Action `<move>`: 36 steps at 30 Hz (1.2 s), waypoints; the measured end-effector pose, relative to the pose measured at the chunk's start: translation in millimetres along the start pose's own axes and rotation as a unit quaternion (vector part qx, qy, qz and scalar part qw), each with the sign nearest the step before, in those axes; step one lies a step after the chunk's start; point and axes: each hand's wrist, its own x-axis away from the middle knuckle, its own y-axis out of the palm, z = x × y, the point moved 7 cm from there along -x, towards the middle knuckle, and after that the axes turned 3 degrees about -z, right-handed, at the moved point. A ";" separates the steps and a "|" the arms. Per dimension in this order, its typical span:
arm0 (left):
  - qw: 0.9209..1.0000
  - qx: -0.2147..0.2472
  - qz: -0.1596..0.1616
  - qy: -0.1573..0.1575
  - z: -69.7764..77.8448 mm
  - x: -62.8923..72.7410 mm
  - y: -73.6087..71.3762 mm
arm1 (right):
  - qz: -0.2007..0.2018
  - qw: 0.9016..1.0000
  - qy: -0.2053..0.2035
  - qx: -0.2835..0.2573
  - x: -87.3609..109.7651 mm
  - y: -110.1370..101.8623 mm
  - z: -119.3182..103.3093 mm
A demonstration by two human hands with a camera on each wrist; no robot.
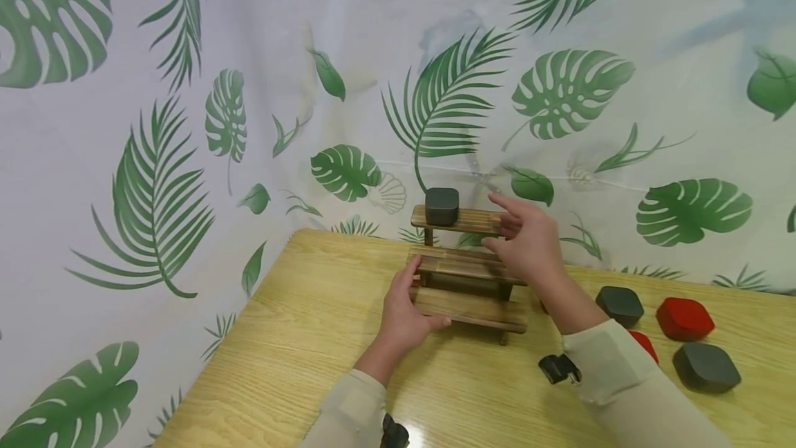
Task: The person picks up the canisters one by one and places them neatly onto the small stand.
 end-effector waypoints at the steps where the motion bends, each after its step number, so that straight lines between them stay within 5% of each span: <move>1: 1.000 0.000 0.000 0.000 -0.6 0.0 0.1 | 0.002 1.000 -0.002 0.001 0.3 -0.3 0.2; 36: 1.000 0.000 0.006 0.014 1.0 3.5 -0.4 | 0.045 0.999 -0.011 -0.007 14.2 -15.4 7.0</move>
